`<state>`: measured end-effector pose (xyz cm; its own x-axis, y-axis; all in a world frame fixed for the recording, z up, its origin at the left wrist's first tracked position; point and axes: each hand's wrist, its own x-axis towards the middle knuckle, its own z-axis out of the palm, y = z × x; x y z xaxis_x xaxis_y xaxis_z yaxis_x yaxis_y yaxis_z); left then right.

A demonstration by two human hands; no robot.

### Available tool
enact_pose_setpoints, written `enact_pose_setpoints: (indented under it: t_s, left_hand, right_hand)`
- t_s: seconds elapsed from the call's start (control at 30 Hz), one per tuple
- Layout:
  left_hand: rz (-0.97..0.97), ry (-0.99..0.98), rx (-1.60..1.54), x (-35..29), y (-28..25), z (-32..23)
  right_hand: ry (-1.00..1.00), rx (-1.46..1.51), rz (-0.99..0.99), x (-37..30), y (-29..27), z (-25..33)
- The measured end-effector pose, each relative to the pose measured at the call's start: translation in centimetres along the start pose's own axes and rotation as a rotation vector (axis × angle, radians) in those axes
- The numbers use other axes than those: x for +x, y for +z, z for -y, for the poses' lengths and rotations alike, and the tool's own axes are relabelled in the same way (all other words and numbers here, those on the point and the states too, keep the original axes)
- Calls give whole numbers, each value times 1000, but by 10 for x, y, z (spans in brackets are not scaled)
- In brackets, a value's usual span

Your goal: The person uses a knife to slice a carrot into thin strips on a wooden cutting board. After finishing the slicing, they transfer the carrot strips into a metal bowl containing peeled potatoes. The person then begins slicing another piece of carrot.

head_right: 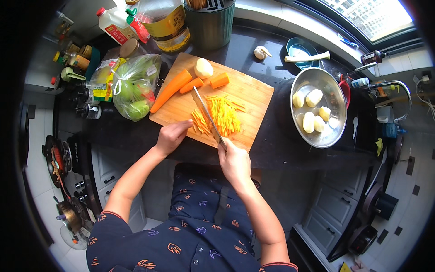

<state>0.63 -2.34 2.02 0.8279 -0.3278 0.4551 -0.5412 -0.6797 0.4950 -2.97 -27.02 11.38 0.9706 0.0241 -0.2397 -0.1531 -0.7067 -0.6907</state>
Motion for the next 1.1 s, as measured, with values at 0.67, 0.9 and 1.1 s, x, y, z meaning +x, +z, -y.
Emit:
enact_pose_setpoints:
  t_s: [0.67, 0.9, 1.1]
  left_hand:
    - [358, -63, -142, 56, -67, -63]
    - [513, -78, -210, 76, -20, -29]
    - [424, -44, -218, 82, -21, -47]
  right_hand:
    - [-544, -655, -390, -19, -11, -43]
    - [-545, -680, -358, -23, -18, -51]
    - [-544, -653, -348, -23, -21, -57]
